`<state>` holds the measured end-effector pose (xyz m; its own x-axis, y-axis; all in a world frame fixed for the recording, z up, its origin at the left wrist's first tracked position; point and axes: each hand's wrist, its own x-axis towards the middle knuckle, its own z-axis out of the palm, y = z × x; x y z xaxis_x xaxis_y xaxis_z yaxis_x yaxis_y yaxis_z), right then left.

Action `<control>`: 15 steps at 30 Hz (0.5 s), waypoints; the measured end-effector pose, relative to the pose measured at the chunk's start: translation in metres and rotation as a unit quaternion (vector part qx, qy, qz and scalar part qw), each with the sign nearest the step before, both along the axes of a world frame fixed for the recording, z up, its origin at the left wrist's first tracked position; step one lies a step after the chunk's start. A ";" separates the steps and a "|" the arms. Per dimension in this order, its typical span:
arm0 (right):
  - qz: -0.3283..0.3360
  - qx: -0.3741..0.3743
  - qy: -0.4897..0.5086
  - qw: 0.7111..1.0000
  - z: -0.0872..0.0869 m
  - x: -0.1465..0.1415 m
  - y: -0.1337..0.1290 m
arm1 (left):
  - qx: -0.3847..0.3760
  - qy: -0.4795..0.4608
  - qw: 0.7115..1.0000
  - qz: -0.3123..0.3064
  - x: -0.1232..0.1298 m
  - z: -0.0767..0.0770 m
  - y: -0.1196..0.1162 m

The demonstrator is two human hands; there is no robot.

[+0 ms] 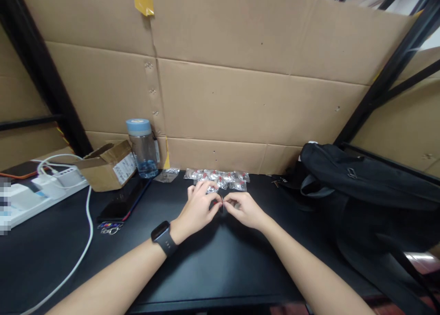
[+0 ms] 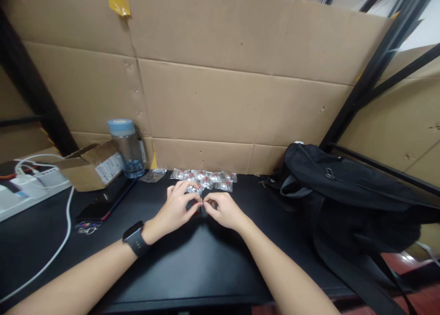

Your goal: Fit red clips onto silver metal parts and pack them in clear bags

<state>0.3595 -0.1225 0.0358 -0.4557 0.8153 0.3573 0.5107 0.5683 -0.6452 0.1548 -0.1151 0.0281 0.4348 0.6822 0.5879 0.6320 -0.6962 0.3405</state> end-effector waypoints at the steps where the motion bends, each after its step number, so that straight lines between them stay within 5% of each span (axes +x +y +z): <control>1: -0.004 0.002 -0.002 1.000 0.000 0.000 0.000 | -0.021 -0.015 1.000 0.002 0.000 0.000 0.000; 4: -0.006 0.009 -0.003 1.000 0.000 0.000 -0.001 | -0.123 -0.067 0.990 0.000 0.000 0.000 0.002; 8: 0.007 0.025 -0.018 0.999 -0.002 0.001 -0.001 | -0.230 -0.094 0.964 -0.098 -0.001 -0.002 0.006; 11: -0.004 0.035 -0.034 0.999 -0.004 0.001 0.000 | -0.244 -0.116 0.952 -0.145 -0.001 -0.003 0.008; 15: -0.026 0.046 -0.055 0.997 -0.003 0.002 0.002 | -0.214 -0.097 0.963 -0.129 0.000 -0.002 0.010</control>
<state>0.3620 -0.1206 0.0328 -0.4535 0.8051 0.3823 0.6057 0.5931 -0.5305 0.1553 -0.1051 0.0261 0.5325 0.7638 0.3648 0.3520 -0.5918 0.7252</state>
